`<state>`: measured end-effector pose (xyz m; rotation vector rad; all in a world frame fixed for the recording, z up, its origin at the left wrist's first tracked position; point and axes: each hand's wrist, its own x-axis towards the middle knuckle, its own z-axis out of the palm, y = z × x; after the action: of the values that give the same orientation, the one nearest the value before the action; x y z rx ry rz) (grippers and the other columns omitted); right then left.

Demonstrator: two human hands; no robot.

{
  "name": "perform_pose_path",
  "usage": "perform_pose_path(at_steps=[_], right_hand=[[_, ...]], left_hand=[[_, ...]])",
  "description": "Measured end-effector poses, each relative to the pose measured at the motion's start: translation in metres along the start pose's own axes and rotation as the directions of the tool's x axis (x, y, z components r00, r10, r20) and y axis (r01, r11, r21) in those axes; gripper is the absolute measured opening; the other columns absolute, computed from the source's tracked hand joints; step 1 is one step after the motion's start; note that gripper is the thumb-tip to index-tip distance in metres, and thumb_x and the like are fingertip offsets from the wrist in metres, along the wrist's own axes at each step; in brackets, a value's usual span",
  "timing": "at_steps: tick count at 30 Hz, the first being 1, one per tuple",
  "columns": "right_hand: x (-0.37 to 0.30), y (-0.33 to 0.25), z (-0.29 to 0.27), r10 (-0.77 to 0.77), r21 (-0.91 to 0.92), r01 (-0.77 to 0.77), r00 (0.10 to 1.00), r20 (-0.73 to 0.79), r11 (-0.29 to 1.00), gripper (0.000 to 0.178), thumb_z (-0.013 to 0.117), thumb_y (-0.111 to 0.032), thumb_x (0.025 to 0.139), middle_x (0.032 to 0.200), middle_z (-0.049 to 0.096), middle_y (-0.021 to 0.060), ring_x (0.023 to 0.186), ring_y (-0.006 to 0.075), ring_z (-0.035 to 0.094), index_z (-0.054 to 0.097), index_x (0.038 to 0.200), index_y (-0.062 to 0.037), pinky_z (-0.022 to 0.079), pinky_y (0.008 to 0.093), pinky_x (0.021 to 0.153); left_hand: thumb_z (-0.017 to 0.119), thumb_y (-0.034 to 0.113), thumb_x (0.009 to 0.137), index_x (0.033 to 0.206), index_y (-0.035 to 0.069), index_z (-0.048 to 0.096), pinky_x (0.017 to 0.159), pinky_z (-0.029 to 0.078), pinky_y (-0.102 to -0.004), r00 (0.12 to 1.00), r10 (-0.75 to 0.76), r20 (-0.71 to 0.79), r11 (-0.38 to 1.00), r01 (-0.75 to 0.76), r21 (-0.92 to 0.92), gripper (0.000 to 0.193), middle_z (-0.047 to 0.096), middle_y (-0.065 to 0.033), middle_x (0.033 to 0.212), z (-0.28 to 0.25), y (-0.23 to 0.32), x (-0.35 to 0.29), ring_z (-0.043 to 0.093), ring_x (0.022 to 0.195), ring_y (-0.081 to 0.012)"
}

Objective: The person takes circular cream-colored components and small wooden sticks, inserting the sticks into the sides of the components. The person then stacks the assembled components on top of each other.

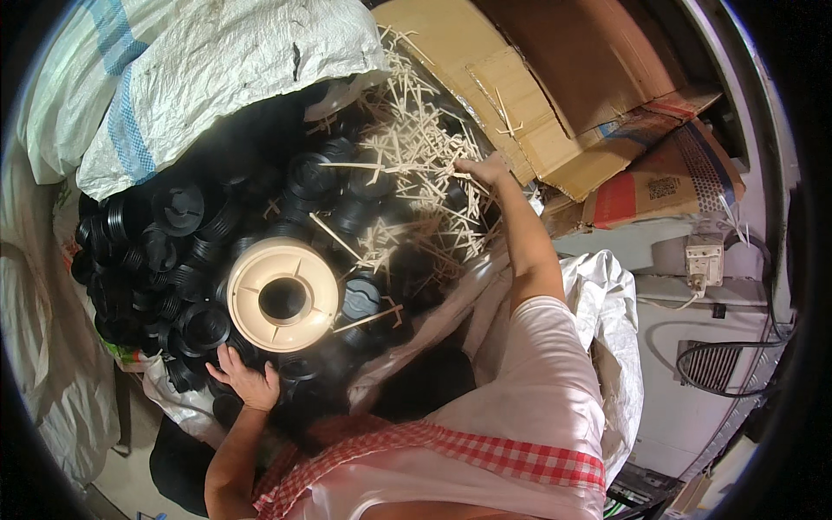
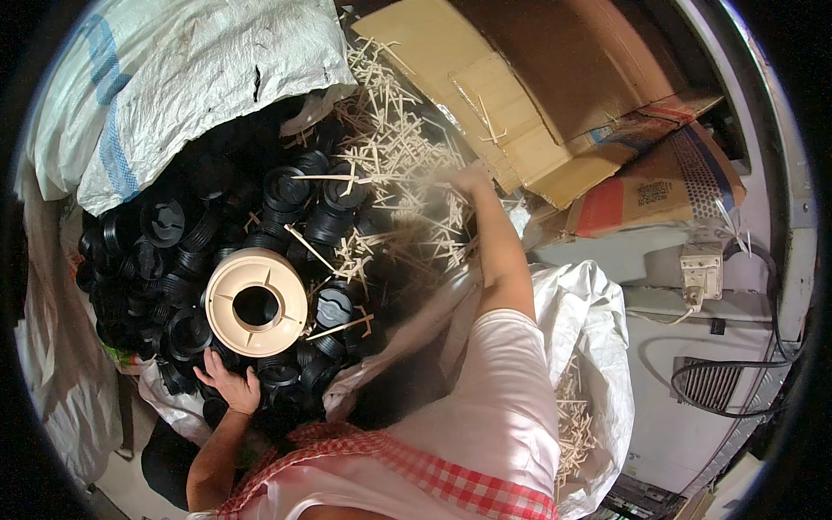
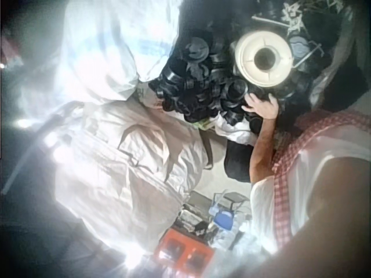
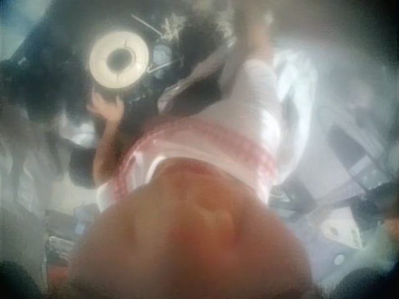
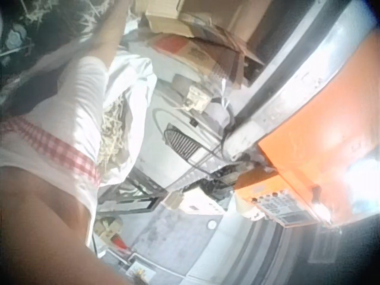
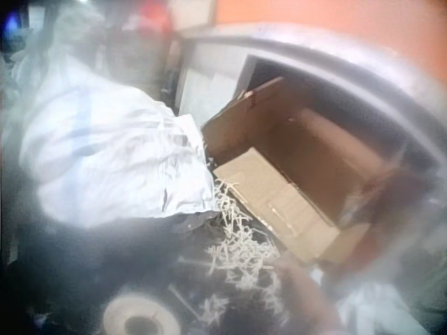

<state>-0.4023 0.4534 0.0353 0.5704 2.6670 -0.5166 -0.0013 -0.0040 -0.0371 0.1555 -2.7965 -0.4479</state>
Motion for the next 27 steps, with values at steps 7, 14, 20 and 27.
perform_pose_path(at_steps=[7,14,20,27], right_hand=[[0.022,0.001,0.027,0.039,-0.309,-0.066,0.995,-0.091,0.949,0.101,0.070,-0.066,0.056,0.133,0.036,0.0314,0.123,0.0399,0.040,0.049,0.124,0.0063,0.037,0.0398,0.101],[0.017,-0.015,0.033,0.223,-0.103,-0.240,0.962,-0.155,0.965,0.116,0.072,-0.065,0.053,0.137,0.028,0.0292,0.127,0.0403,0.034,0.024,0.138,-0.0026,0.034,0.0448,0.102],[0.016,-0.017,0.015,0.185,-0.229,-0.144,0.968,0.168,0.963,0.113,0.065,-0.078,0.052,0.142,0.027,0.0281,0.132,0.0382,0.030,0.044,0.132,-0.0002,0.027,0.0435,0.106],[0.069,0.013,0.028,0.021,-0.106,0.017,0.936,0.353,0.994,0.086,0.072,-0.064,0.057,0.116,0.057,0.0265,0.115,0.0318,0.050,0.061,0.111,0.0025,0.038,0.0385,0.097]], left_hand=[[0.049,0.040,0.082,0.139,0.000,0.018,0.105,-0.002,-0.0615,1.000,0.007,0.000,1.000,-0.007,0.015,0.077,0.032,-0.0275,0.134,0.001,0.000,0.000,0.028,0.129,-0.0407],[0.048,0.040,0.084,0.140,-0.002,0.017,0.106,-0.003,-0.0598,1.000,0.024,0.006,1.000,-0.025,0.005,0.077,0.030,-0.0286,0.138,-0.001,-0.001,-0.002,0.026,0.131,-0.0400],[0.047,0.042,0.083,0.140,0.000,0.018,0.104,-0.001,-0.0615,1.000,0.005,-0.004,1.000,-0.004,0.022,0.077,0.032,-0.0265,0.134,0.000,-0.001,-0.003,0.027,0.129,-0.0399],[0.048,0.043,0.085,0.141,-0.001,0.017,0.106,-0.002,-0.0599,1.000,0.008,0.008,1.000,-0.008,0.016,0.077,0.030,-0.0279,0.137,0.001,-0.002,-0.002,0.026,0.131,-0.0393]])
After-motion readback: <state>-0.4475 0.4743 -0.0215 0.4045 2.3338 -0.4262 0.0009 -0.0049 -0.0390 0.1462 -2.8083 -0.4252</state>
